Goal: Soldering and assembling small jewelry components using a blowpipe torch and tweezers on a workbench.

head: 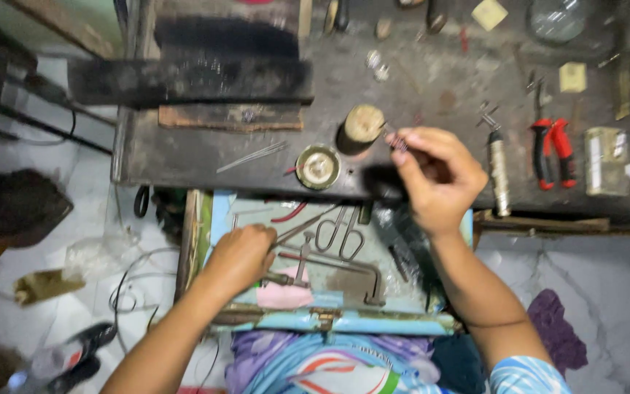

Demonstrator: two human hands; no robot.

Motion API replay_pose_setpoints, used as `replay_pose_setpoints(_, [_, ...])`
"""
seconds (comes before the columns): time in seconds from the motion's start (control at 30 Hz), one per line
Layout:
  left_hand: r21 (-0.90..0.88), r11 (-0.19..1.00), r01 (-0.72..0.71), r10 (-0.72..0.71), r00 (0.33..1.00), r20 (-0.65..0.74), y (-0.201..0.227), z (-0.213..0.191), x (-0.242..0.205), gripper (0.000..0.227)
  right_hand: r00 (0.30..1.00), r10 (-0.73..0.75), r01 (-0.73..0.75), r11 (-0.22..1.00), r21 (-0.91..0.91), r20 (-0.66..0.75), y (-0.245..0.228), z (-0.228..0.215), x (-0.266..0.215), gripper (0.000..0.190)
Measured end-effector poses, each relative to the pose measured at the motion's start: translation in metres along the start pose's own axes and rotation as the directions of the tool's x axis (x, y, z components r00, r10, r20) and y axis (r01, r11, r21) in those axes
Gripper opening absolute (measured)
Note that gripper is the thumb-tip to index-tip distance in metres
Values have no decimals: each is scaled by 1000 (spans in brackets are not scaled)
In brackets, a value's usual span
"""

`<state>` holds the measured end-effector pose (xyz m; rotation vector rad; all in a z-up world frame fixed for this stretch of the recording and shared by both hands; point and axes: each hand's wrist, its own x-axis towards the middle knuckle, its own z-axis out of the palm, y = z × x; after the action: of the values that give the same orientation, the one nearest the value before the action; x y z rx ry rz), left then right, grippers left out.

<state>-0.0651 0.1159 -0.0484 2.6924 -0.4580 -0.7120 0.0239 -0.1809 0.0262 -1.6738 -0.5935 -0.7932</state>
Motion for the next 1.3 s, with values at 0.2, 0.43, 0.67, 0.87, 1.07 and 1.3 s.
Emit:
replay_pose_setpoints(0.2, [162, 986, -29, 46, 994, -103, 4, 26, -7, 11, 990, 135, -131, 987, 98, -36, -38, 1, -4, 14])
replay_pose_setpoints(0.43, [85, 995, -45, 59, 983, -175, -2, 8, -17, 8, 993, 98, -86, 982, 169, -63, -36, -3, -14, 17])
replay_pose_setpoints(0.67, [-270, 884, -381, 276, 893, -355, 45, -45, -41, 14, 990, 128, -102, 945, 311, -64, -34, -7, -22, 19])
replay_pose_setpoints(0.87, [-467, 705, -534, 310, 824, -474, 88, -65, -52, 17, 993, 103, -82, 957, 279, -64, -36, -8, -22, 17])
replay_pose_setpoints(1.07, [-553, 542, -633, 221, 742, -632, 125, -73, -38, 19, 989, 131, -109, 964, 241, -74, -40, -4, -13, 15])
replay_pose_setpoints(1.3, [-626, 616, -478, -49, 770, -636, 133, -61, -4, 46, 996, 91, -91, 978, -190, -10, -12, 1, -13, 10])
